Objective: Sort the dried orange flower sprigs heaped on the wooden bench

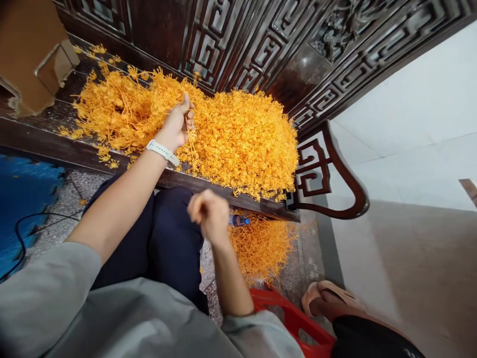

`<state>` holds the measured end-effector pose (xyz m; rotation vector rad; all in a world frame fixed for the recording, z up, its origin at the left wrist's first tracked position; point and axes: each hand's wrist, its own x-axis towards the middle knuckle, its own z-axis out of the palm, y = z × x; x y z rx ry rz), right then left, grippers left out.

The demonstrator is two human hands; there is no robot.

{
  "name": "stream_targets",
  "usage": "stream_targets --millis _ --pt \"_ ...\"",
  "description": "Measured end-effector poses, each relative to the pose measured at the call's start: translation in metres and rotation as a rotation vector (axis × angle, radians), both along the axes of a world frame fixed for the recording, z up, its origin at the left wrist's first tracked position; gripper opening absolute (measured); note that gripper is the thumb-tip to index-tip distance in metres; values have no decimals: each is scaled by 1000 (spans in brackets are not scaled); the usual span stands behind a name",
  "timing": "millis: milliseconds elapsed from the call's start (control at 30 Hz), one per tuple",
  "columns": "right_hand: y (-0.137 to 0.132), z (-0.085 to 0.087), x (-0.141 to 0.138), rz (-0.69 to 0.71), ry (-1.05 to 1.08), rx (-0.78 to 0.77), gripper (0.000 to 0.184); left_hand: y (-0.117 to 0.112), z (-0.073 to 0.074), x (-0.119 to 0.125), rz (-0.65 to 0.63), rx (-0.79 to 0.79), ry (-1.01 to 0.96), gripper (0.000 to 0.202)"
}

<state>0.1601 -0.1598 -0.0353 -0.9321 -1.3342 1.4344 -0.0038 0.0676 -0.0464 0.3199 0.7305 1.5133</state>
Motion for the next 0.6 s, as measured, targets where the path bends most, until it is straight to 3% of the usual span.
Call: stream_targets --millis 67,100,133,200,267,333,400,433,533,567,600 --pt "63 14 15 -307 -116 236 46 -10 2 9 -16 20 9 41" --pt "93 17 19 -414 -198 314 32 -14 2 14 -28 35 11 40" --pt "119 15 20 -442 -278 331 34 -17 2 19 -43 51 13 40" --pt "154 2 11 -326 -367 284 44 -22 1 29 -73 76 19 38" --pt "161 -18 -6 -215 -335 163 48 -20 -3 32 -71 76 21 36" --pt "134 -35 -26 -211 -214 -11 51 -10 -9 27 -17 38 -2 36" --pt "78 -40 -40 -180 -98 -183 53 5 -16 12 77 -10 -53 39" --pt "44 -37 -42 -125 -74 -207 53 13 -19 2 122 -25 -79 41" --pt "-48 -10 -30 397 -48 -249 42 31 -22 -21 162 -22 -106 42" --pt "-64 1 -20 485 -132 -206 34 33 -21 -24 136 -15 -102 42" --pt "-70 11 -8 482 -190 -153 30 32 -19 -25 97 -8 -93 42"
